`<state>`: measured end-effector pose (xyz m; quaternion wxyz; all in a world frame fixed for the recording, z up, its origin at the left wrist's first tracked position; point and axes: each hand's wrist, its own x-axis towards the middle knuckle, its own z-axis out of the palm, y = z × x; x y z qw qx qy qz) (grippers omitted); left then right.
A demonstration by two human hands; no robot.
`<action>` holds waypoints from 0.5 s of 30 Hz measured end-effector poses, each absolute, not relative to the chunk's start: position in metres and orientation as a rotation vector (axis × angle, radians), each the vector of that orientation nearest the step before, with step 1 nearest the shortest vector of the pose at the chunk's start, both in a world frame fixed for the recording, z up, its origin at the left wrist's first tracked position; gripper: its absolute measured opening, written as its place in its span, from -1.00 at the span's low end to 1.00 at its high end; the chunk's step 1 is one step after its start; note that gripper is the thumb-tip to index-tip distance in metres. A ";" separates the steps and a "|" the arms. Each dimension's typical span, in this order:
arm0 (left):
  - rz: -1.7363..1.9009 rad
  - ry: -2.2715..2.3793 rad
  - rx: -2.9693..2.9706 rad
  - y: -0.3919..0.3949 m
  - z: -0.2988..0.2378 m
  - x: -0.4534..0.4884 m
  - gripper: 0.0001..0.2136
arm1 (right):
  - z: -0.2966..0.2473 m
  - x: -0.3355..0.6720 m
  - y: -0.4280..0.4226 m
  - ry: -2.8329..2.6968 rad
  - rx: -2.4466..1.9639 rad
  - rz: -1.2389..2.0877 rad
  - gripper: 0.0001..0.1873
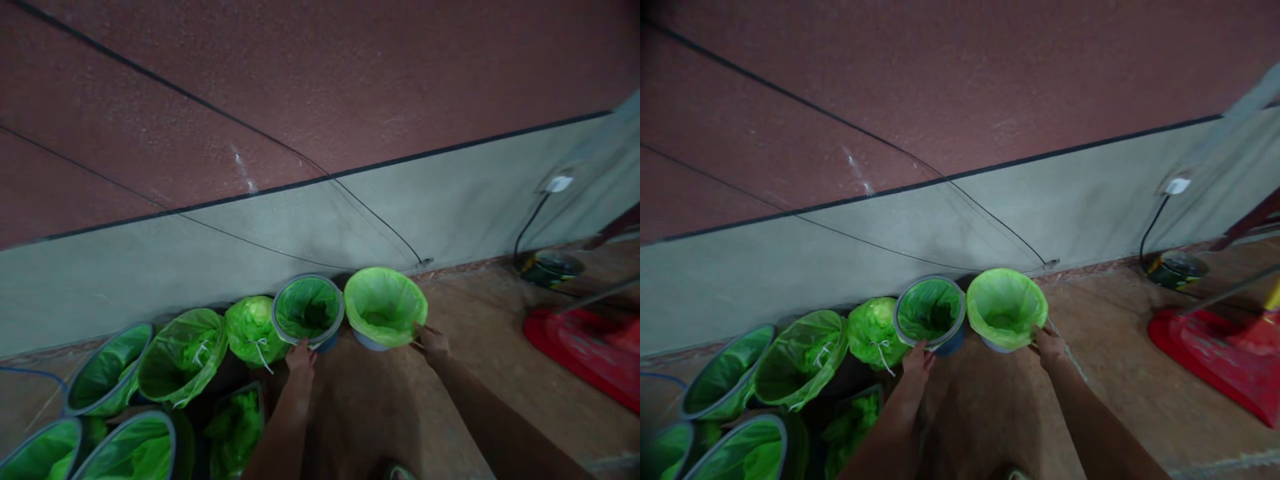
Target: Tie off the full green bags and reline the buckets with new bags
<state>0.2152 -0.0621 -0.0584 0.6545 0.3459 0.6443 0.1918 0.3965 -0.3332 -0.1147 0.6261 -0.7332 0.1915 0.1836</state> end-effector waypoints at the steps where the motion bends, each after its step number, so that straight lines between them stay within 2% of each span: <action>1: 0.437 1.454 0.782 -0.061 -0.058 0.213 -0.79 | -0.112 0.390 -0.334 0.490 -1.637 0.453 -0.58; 5: 0.462 1.397 0.777 -0.066 -0.063 0.197 -0.75 | -0.102 0.365 -0.330 0.460 -1.567 0.601 -0.50; 11: 0.452 1.302 0.795 -0.070 -0.070 0.185 -0.75 | -0.085 0.352 -0.310 0.455 -1.575 0.675 -0.71; 15: 0.374 1.289 0.861 -0.068 -0.064 0.186 -0.78 | -0.071 0.341 -0.306 0.500 -1.594 0.721 -0.74</action>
